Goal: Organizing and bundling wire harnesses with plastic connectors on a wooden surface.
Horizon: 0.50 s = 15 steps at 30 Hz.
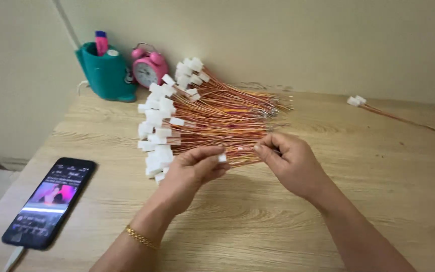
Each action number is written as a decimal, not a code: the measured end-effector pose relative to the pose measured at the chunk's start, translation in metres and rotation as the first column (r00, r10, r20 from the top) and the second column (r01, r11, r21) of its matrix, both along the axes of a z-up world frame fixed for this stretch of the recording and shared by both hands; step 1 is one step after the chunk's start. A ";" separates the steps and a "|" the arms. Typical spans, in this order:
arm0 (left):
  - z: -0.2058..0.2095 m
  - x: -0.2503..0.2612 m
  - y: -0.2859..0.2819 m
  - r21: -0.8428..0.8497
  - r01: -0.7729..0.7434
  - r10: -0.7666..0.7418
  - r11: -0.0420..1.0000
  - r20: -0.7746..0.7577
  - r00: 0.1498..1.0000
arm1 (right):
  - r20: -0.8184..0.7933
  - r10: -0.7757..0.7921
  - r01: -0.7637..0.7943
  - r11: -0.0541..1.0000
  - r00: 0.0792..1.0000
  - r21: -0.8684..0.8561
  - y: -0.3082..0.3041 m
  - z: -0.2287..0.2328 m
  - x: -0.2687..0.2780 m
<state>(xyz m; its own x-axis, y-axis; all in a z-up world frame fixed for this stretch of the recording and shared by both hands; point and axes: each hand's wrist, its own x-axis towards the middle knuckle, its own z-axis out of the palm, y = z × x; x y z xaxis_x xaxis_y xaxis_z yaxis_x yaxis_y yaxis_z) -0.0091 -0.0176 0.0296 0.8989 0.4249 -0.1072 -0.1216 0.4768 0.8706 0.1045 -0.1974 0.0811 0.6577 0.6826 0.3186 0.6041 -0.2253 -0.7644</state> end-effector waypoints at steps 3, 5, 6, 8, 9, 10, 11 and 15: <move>0.001 0.001 -0.005 0.009 0.014 -0.014 1.000 0.026 1.000 | -0.075 0.006 -0.004 1.000 0.997 0.029 0.005 -0.012 -0.001; 0.002 -0.001 -0.006 0.008 0.030 -0.031 1.000 0.035 0.999 | -0.070 0.018 -0.015 0.999 0.997 0.032 0.008 -0.005 -0.009; 0.003 -0.002 -0.007 0.010 0.054 -0.054 0.999 0.041 0.998 | -0.067 0.022 -0.020 0.999 0.998 0.040 0.010 -0.002 -0.012; -0.002 0.000 -0.006 0.012 0.057 -0.058 0.998 0.048 0.997 | -0.070 0.031 -0.027 0.999 0.997 0.047 0.012 -0.004 -0.014; -0.005 0.001 -0.006 0.016 0.065 -0.066 0.998 0.053 0.996 | -0.075 0.035 -0.031 0.998 0.997 0.057 0.012 -0.005 -0.014; -0.006 0.001 -0.007 0.013 0.063 -0.064 0.998 0.052 0.997 | -0.076 0.036 -0.032 0.998 0.996 0.054 0.013 -0.005 -0.016; -0.006 0.002 -0.007 0.020 0.073 -0.075 0.997 0.057 0.996 | -0.065 0.034 -0.031 0.998 0.997 0.051 0.014 -0.004 -0.018; -0.006 0.001 -0.008 0.022 0.079 -0.081 0.997 0.059 0.995 | -0.042 0.038 -0.035 0.998 0.998 0.059 0.016 -0.001 -0.024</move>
<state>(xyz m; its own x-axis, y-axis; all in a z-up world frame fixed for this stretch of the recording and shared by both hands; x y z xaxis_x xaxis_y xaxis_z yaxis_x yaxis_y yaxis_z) -0.0080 -0.0252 0.0239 0.9346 0.3530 -0.0445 -0.1359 0.4698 0.8723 0.0809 -0.1816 0.0797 0.6466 0.6876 0.3303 0.5771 -0.1578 -0.8013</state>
